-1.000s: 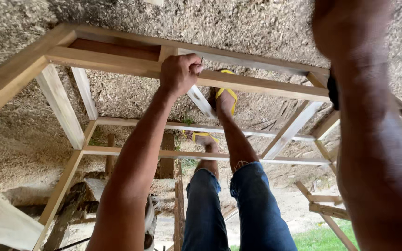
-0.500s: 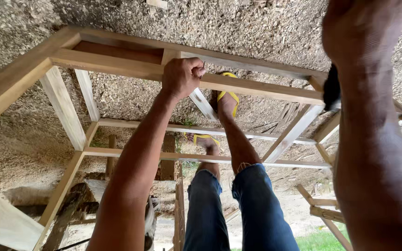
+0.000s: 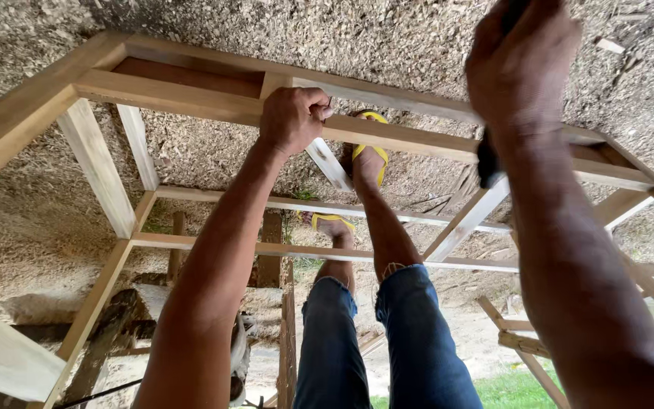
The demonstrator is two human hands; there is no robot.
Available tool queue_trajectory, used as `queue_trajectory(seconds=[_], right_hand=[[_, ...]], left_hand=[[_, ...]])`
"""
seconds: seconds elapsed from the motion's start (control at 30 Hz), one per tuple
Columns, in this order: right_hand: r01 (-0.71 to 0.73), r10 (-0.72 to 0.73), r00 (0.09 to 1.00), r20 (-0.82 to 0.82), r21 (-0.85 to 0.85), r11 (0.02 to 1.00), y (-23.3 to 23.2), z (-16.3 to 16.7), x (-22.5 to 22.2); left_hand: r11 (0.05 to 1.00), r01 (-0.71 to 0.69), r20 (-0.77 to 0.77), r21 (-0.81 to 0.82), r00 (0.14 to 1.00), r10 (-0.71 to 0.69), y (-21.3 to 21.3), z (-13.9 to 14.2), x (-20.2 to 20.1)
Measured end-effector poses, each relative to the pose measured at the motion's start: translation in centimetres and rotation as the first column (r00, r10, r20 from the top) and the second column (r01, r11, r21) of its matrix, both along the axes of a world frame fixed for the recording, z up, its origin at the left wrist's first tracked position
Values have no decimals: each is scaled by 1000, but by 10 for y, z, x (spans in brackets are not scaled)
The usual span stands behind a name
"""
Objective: The person hammers nails into a light wooden frame assembly, holding small wood strips and nails in place with one hand while driving nails with a hammer in the other. The person moves around the frame and repositions to nail different joints, at one point retrieving nails from a nail box on the ground.
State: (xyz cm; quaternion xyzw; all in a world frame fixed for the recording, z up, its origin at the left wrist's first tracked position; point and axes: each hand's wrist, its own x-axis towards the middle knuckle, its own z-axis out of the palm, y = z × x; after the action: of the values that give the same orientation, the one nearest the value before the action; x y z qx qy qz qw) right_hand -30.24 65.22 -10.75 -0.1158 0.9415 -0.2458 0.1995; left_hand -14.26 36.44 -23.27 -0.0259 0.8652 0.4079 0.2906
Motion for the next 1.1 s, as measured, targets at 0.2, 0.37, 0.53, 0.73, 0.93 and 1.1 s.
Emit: queue_trajectory(seconds=[0.2,0.37,0.53,0.73,0.93,1.1], right_hand=[[-225,29,703,710,184,957,-29,2,54],[49,-103,893,439,133,990,-16,-19,86],[253,-281,783,555,128,959,-37,-47,150],[315,-414,639,649,271,910,-15,-77,188],[259,-263,919,295,56,964,16,-101,227],[371,-437,688,580,236,898,-8,-46,336]], left_hand=[[1000,15,9,8,1000,-15,5,7,-6],[1000,5,136,22,991,-8,7,13,2],[868,-440,-660,-231,726,193,53,28,87],[669,-549,134,-501,715,687,148,-3,160],[630,-509,457,-587,434,776,187,-80,154],[621,-651,124,-437,640,758,136,-21,313]])
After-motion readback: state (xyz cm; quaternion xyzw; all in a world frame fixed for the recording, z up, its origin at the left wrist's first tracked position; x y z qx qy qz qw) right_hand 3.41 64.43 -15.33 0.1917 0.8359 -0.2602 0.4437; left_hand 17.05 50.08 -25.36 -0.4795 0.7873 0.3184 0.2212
